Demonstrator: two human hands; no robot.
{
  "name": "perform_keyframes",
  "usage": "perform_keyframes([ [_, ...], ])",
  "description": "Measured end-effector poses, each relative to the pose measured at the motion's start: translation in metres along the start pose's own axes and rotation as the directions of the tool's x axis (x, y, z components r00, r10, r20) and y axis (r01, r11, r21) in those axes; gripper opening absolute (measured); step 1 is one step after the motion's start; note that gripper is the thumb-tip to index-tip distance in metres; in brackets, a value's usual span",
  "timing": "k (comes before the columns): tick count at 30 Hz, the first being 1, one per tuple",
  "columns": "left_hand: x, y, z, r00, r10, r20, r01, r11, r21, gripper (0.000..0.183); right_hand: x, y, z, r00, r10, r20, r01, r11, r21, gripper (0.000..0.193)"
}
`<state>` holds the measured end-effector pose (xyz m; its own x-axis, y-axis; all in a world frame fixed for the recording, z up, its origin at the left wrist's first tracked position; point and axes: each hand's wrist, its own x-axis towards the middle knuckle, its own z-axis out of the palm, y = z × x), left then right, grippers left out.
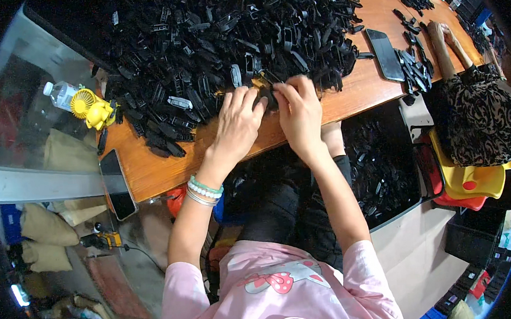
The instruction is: The person repeatedly takes plastic components from a table, snaps them together by hand to assemble them, and places the assembled parts into a bin.
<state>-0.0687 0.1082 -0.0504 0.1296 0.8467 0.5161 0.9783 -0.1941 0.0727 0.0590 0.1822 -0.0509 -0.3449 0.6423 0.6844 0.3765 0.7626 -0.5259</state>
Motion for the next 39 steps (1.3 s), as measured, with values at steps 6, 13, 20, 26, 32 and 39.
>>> perform_keyframes([
  [6, -0.01, 0.005, 0.002, 0.993, 0.008, -0.115, -0.008, 1.0, 0.001, 0.027, 0.015, 0.008, 0.018, 0.984, 0.093, 0.152, -0.043, 0.951, -0.305, 0.012],
  [13, -0.029, 0.023, 0.004, 0.863, -0.48, -0.159, 0.327, 0.77, -0.548, 0.023, -0.021, 0.003, -0.012, 0.988, 0.091, -0.127, -0.064, 0.977, 0.201, 0.026],
  [20, -0.037, 0.036, -0.015, 0.845, -0.504, 0.179, 0.421, 0.422, -0.803, 0.032, -0.051, -0.012, -0.048, 0.763, 0.324, 0.559, -0.637, 0.232, 0.735, 0.032],
  [26, -0.038, 0.048, -0.034, 0.904, -0.415, 0.103, 0.336, 0.539, -0.773, 0.028, -0.056, -0.013, -0.056, 0.841, 0.155, 0.518, -0.508, 0.555, 0.659, 0.034],
  [32, -0.037, 0.048, -0.051, 0.915, -0.382, 0.13, 0.349, 0.588, -0.73, 0.024, -0.05, -0.022, -0.063, 0.908, -0.044, 0.416, -0.145, 0.9, 0.411, 0.043],
  [39, -0.03, 0.054, -0.065, 0.951, -0.306, 0.05, 0.253, 0.676, -0.692, 0.022, -0.056, -0.033, -0.063, 0.939, -0.12, 0.323, -0.004, 0.933, 0.36, 0.046],
])
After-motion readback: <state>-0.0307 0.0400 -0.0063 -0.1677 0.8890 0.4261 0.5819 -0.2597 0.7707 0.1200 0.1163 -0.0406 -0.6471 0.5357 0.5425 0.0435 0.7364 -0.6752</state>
